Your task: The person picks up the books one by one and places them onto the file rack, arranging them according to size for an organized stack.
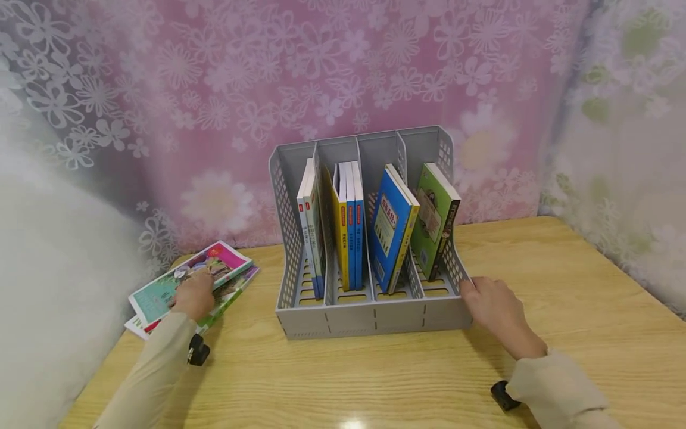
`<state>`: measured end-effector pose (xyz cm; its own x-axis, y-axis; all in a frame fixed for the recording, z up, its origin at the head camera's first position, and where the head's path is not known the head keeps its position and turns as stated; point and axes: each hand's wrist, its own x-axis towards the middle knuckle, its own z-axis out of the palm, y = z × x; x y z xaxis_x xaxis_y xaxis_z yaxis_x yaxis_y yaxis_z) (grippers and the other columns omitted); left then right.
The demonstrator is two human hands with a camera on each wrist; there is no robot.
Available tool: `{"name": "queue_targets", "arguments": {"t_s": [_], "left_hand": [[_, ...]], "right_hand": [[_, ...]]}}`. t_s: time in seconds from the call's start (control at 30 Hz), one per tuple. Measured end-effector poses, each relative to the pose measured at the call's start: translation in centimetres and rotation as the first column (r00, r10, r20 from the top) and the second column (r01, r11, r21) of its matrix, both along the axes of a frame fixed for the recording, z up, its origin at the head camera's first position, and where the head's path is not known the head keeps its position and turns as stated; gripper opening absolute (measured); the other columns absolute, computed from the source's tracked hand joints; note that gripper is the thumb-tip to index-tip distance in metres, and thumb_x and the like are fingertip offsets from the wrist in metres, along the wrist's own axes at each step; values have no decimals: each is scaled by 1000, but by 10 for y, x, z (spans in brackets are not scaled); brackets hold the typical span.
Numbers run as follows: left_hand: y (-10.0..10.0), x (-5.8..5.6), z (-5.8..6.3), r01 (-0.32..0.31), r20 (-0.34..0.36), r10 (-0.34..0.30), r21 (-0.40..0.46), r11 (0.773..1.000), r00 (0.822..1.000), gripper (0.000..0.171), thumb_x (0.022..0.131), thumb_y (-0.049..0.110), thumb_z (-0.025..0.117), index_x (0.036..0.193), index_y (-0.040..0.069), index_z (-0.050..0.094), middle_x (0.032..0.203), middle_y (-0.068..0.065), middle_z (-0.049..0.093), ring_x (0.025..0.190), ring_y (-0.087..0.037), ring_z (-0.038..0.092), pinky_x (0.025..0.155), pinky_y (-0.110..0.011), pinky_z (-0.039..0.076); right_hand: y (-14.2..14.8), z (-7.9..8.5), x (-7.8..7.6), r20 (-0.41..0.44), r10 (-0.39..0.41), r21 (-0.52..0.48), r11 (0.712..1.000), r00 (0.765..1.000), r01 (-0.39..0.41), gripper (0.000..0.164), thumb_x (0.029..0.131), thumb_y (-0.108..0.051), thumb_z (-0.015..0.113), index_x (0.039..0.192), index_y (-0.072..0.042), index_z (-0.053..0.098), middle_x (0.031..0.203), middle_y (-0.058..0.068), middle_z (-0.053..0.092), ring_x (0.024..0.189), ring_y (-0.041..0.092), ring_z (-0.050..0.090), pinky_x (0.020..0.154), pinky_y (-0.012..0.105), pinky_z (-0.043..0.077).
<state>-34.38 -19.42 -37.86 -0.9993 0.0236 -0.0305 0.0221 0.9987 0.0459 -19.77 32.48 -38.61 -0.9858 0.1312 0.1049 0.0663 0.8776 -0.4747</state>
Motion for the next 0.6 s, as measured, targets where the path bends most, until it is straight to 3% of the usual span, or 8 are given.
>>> {"name": "queue_targets", "arguments": {"t_s": [0.17, 0.27, 0.33, 0.43, 0.5, 0.53, 0.57, 0.6], "left_hand": [[-10, -6, -7, -191, -244, 205, 78, 978, 948, 20, 89, 1, 52, 99, -9, 66, 111, -35, 59, 103, -56, 52, 83, -65, 43], [-18, -6, -11, -155, -413, 205, 153, 976, 887, 17, 87, -3, 54, 92, -6, 71, 113, -30, 60, 107, -55, 47, 98, -68, 29], [-25, -6, -15, -56, -563, 170, 214, 975, 809, 17, 83, -7, 57, 86, -4, 73, 110, -26, 62, 105, -52, 47, 104, -68, 19], [-34, -8, -19, 136, -755, 159, 313, 940, 636, 25, 72, -17, 54, 79, -4, 74, 109, -23, 61, 110, -48, 43, 111, -64, 0], [-39, -7, -19, 208, -792, 260, 433, 877, 552, 28, 67, -21, 50, 73, -5, 72, 118, -20, 55, 124, -44, 33, 114, -55, -9], [-42, -6, -18, 241, -780, 350, 526, 815, 519, 30, 66, -23, 49, 79, -6, 71, 125, -18, 50, 131, -39, 26, 116, -47, -9], [-44, -4, -16, 271, -740, 451, 628, 730, 500, 35, 65, -25, 48, 87, -7, 69, 131, -14, 43, 135, -32, 21, 117, -40, -4], [-45, -2, -13, 314, -668, 551, 733, 604, 501, 43, 66, -26, 45, 99, -6, 65, 139, -10, 35, 138, -26, 14, 118, -34, 3]], "right_hand": [[-3, -2, 0, -6, -6, -17, 1000, 1000, 6, 44, 100, -26, 26, 64, -11, 45, 61, 5, 46, 60, 22, 46, 50, 32, 33], [-5, -3, 0, -4, -9, -23, 1000, 1000, 9, 44, 101, -27, 26, 64, -11, 45, 61, 5, 45, 60, 21, 45, 49, 32, 32], [-5, -3, 1, 3, -14, -27, 1000, 1000, 14, 44, 101, -27, 25, 64, -11, 44, 59, 4, 44, 57, 20, 43, 49, 32, 32], [-3, -2, 2, 2, -16, -20, 1000, 1000, 16, 45, 101, -27, 24, 64, -11, 44, 59, 4, 42, 56, 19, 42, 49, 31, 31], [-2, -1, 2, 3, -18, -20, 1000, 1000, 18, 45, 101, -28, 24, 64, -11, 44, 59, 4, 42, 56, 20, 41, 49, 31, 31], [-2, -1, 2, 3, -17, -21, 1000, 1000, 17, 45, 101, -28, 24, 64, -11, 44, 59, 4, 42, 56, 19, 41, 49, 31, 31], [-3, -1, 2, 3, -17, -23, 1000, 1000, 17, 45, 101, -28, 25, 65, -11, 44, 59, 4, 42, 56, 19, 41, 49, 32, 31], [-3, -1, 1, 4, -17, -23, 1000, 1000, 17, 45, 101, -28, 25, 65, -11, 45, 59, 4, 42, 56, 20, 42, 49, 32, 31]]}}
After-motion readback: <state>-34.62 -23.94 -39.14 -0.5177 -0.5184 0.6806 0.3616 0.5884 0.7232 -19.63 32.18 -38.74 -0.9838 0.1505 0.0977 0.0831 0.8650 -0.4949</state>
